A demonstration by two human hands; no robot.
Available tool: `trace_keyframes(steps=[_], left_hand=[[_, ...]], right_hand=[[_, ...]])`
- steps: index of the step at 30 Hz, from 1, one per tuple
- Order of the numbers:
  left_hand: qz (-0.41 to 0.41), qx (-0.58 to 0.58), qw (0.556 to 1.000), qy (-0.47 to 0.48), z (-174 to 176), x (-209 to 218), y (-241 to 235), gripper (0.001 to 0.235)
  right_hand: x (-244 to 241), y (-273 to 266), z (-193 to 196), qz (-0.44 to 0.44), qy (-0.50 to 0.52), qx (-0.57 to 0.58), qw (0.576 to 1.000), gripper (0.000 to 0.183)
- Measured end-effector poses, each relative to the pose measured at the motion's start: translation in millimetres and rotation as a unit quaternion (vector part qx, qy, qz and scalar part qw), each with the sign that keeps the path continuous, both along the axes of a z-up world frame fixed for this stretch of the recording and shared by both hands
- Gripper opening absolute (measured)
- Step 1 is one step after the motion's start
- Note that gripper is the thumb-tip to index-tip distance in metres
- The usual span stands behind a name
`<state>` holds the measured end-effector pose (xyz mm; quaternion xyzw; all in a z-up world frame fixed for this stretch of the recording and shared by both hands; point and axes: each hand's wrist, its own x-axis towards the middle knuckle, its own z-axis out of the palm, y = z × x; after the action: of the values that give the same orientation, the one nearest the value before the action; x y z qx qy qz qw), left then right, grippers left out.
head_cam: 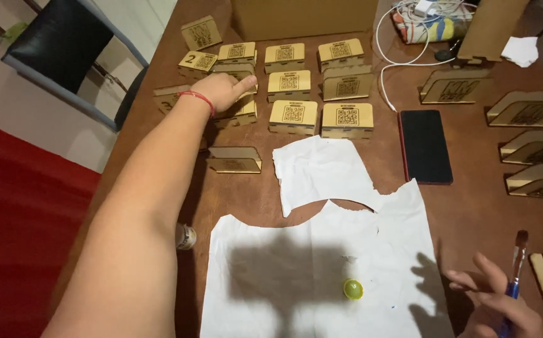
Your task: Applying glue to the edges of laser-cut wooden box components using a paintbrush for assembly.
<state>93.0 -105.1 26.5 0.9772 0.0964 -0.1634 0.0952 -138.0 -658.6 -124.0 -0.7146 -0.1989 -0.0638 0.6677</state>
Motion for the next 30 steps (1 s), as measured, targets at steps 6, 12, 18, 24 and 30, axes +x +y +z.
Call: trace_keyframes(steps=[6,12,18,24,30], left_hand=[[-0.032,-0.003,0.999,-0.026,16,-10,-2,0.086],[-0.037,0.023,0.995,0.086,49,-55,-45,0.1],[-0.072,0.024,0.99,0.116,39,-80,-61,0.093],[-0.16,0.124,0.978,-0.045,-5,-89,-38,0.087],[-0.166,0.095,0.979,-0.073,7,-87,-36,0.082]], right_hand=[[3,-7,6,0.031,0.005,-0.016,0.999,0.031],[0,3,-2,-0.003,-0.032,0.021,0.999,0.022],[-7,41,42,-0.039,-0.055,-0.051,0.996,0.032],[4,20,22,-0.028,-0.032,-0.049,0.998,0.03],[-3,42,35,-0.04,-0.026,-0.033,0.998,0.025]])
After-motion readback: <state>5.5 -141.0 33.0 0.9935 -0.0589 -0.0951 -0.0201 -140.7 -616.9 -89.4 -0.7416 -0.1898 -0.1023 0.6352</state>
